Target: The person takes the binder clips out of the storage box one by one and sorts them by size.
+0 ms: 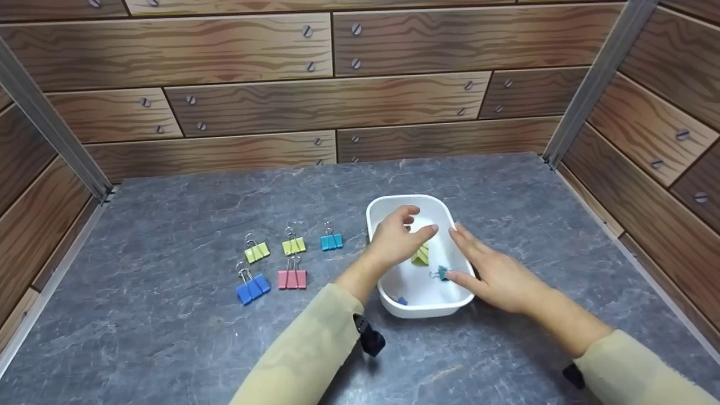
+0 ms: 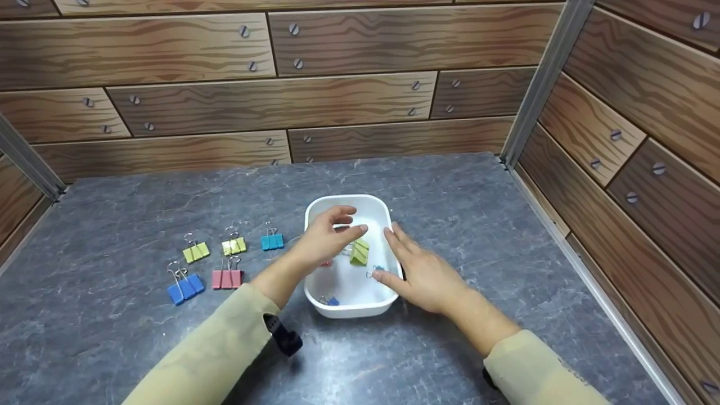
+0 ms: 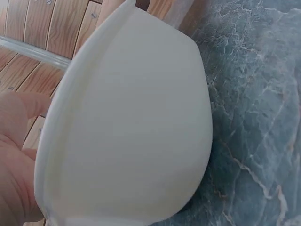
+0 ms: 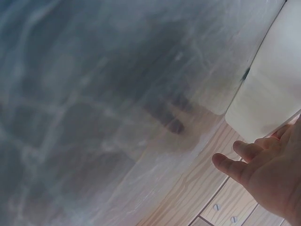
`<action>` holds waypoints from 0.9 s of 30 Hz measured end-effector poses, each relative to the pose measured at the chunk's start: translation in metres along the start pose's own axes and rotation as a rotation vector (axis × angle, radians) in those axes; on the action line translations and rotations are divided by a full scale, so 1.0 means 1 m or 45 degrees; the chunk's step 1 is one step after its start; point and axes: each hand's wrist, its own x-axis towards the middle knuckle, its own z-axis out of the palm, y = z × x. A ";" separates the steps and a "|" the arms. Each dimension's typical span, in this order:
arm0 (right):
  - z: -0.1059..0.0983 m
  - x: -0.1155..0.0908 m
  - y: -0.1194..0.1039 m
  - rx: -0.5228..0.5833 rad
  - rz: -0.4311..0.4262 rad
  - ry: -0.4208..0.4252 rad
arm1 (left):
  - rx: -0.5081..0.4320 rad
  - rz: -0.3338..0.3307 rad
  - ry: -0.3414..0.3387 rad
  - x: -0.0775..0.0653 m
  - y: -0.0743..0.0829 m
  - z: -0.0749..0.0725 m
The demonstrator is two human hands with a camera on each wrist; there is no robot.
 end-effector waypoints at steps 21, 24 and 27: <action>0.000 0.000 -0.001 0.009 0.003 -0.004 | 0.189 -0.105 -0.105 0.010 -0.004 0.009; -0.001 0.000 -0.001 0.005 0.002 -0.005 | 0.221 -0.078 -0.101 0.010 -0.006 0.010; -0.001 0.000 0.000 0.003 0.002 -0.003 | 0.243 -0.056 -0.090 0.011 -0.007 0.011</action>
